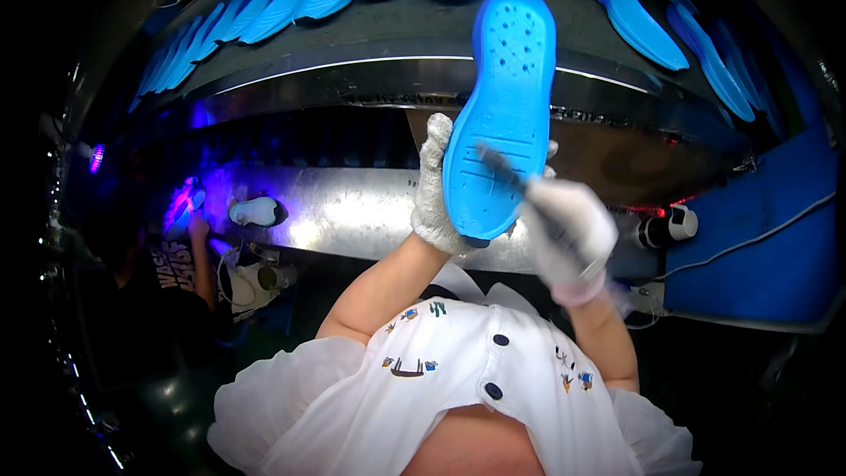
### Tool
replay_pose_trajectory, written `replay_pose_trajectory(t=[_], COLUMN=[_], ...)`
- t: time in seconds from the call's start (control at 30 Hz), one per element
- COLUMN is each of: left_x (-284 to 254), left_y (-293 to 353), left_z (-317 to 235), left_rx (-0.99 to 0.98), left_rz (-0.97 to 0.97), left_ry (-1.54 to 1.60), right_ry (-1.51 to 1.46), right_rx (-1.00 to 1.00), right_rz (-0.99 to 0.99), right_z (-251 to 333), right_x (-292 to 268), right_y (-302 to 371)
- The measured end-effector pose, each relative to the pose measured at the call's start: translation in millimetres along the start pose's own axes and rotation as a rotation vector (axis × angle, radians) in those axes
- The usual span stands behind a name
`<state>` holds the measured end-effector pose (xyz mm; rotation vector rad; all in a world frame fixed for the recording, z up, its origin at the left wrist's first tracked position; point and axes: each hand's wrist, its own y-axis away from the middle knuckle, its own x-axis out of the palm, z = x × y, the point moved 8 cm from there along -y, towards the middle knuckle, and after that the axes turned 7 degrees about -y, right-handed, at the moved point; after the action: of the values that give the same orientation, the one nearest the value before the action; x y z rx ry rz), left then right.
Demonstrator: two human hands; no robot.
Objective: The person applies glue to blue shoe soles using a brush and then places the soles onto a moving conveyor belt.
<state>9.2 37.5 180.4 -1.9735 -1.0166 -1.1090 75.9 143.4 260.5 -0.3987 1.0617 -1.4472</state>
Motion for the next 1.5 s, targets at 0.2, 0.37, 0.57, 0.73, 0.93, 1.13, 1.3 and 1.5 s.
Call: replay_pose_trajectory(t=[0.2,0.37,0.57,0.73,0.93,1.13,1.3,1.5], left_x=[-10,-38,-46,-47,-49,-36,-29,-31], left_y=[2,1,-2,2,-4,4,12,14], left_z=[-11,-24,-24,-34,-50,-60,-72,-66], left_rx=[-0.121,-0.254,-0.335,-0.362,-0.193,-0.472,-0.365,-0.507], left_rz=[0.015,-0.019,-0.139,-0.222,-0.358,-0.340,-0.440,-0.249], left_ry=[0.010,-0.246,-0.403,-0.560,-0.553,-0.806,-0.789,-0.682], right_ry=[-0.497,0.079,-0.282,-0.192,0.025,-0.026,0.009,0.051], right_rx=[0.511,-0.039,0.221,0.092,0.035,0.046,-0.028,-0.019], right_rz=[0.056,0.688,0.410,0.442,0.591,0.515,0.391,0.390], right_z=[-17,20,-9,21,32,18,15,21], right_x=[13,31,21,13,16,4,-8,-22], right_y=[15,23,20,10,17,13,0,-6])
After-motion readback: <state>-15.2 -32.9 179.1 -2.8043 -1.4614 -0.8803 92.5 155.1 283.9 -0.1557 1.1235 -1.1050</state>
